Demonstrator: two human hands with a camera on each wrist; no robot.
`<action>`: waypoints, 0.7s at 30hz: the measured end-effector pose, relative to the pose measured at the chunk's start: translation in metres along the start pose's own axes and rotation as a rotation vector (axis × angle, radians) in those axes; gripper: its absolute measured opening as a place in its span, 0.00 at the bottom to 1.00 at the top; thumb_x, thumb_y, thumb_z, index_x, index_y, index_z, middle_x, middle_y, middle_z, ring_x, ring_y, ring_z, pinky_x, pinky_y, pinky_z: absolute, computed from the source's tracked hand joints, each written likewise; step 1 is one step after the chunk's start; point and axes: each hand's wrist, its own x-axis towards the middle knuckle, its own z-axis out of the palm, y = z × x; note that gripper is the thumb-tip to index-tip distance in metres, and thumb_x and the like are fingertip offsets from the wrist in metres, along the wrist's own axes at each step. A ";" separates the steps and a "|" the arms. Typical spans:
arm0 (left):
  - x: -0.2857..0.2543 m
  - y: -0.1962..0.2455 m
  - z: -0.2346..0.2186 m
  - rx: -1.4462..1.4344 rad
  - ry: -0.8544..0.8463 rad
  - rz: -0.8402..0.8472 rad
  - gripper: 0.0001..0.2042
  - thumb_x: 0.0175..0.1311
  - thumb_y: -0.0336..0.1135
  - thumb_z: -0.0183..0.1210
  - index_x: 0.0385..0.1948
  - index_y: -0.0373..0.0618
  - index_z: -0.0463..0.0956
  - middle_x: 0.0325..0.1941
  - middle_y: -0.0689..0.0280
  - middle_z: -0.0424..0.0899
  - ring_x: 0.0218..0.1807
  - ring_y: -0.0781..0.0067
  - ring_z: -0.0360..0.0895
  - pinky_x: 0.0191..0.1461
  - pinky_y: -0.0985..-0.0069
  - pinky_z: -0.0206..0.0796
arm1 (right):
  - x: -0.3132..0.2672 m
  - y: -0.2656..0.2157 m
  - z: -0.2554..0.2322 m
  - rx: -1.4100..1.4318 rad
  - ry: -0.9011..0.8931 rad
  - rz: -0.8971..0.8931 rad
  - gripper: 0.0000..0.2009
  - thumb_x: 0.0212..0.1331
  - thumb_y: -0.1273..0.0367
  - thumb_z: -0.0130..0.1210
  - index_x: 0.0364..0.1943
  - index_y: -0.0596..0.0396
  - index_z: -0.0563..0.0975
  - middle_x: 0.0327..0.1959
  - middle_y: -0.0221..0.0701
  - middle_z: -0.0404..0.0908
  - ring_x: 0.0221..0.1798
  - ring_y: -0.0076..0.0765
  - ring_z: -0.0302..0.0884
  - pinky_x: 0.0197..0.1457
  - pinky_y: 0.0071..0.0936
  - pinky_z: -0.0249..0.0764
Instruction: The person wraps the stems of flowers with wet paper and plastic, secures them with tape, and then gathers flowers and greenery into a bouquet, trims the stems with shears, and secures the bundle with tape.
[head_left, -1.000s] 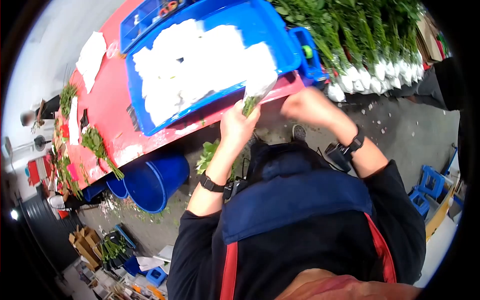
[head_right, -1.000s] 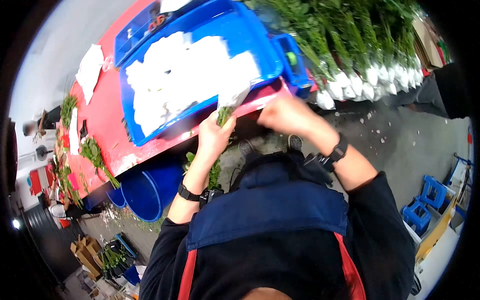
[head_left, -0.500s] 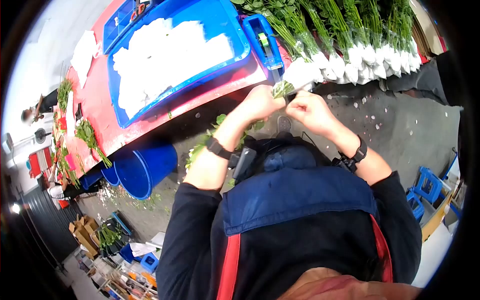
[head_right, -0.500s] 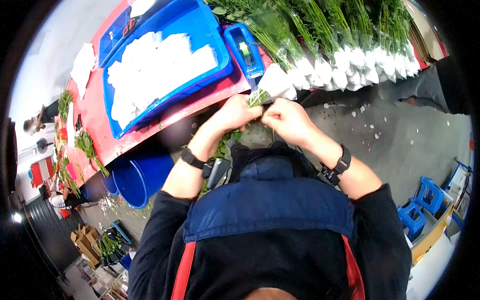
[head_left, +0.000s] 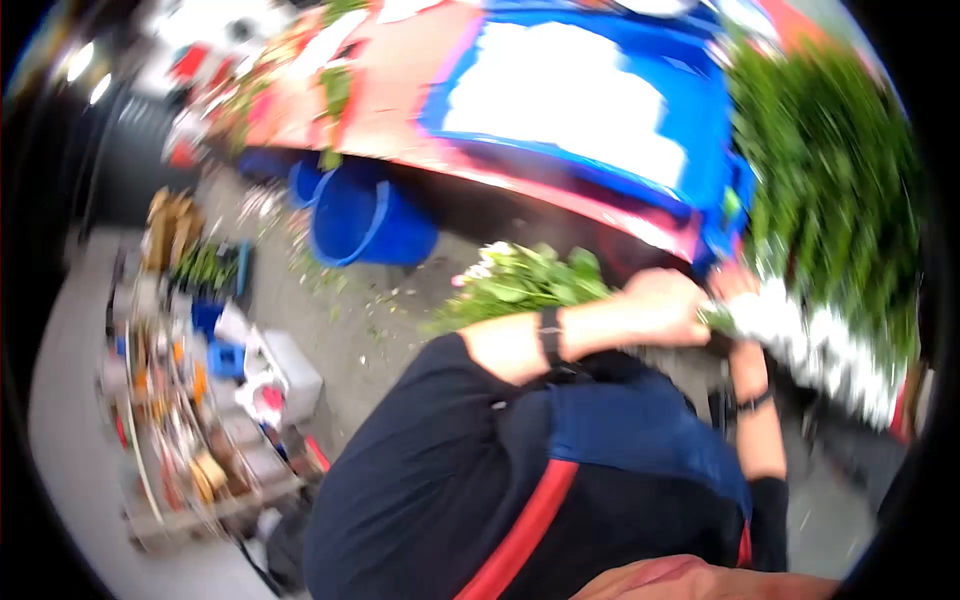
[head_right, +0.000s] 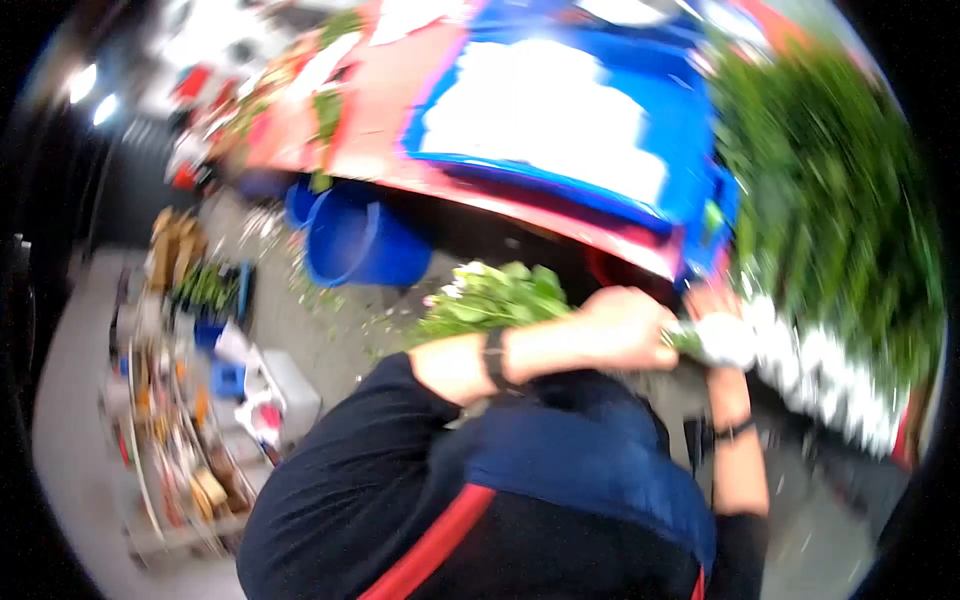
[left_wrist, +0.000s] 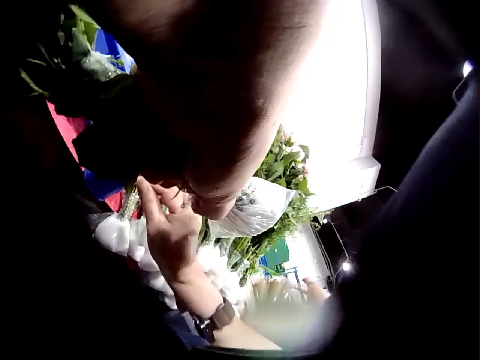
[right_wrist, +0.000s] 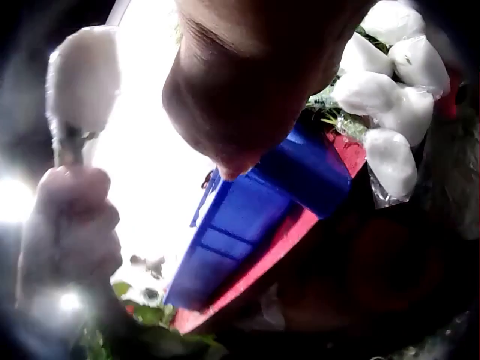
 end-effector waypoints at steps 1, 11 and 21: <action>0.005 -0.007 0.002 0.054 0.038 -0.007 0.13 0.45 0.47 0.59 0.25 0.48 0.81 0.24 0.54 0.82 0.31 0.50 0.81 0.36 0.57 0.73 | -0.001 0.006 0.014 -0.043 0.056 -0.096 0.15 0.54 0.56 0.53 0.37 0.51 0.79 0.39 0.35 0.81 0.44 0.45 0.77 0.49 0.43 0.71; 0.013 -0.099 0.028 0.373 0.576 -0.073 0.08 0.43 0.40 0.62 0.18 0.47 0.80 0.19 0.58 0.81 0.25 0.58 0.81 0.29 0.62 0.73 | 0.069 -0.094 -0.081 1.690 -0.316 0.657 0.08 0.58 0.70 0.53 0.24 0.57 0.77 0.23 0.32 0.80 0.24 0.22 0.72 0.29 0.19 0.65; -0.057 -0.063 -0.028 0.240 -0.093 -0.080 0.14 0.49 0.47 0.63 0.28 0.46 0.83 0.28 0.59 0.84 0.35 0.58 0.83 0.40 0.62 0.73 | 0.132 -0.086 -0.104 1.805 -0.808 0.660 0.16 0.49 0.78 0.55 0.45 0.70 0.75 0.41 0.48 0.83 0.08 0.17 0.60 0.10 0.14 0.53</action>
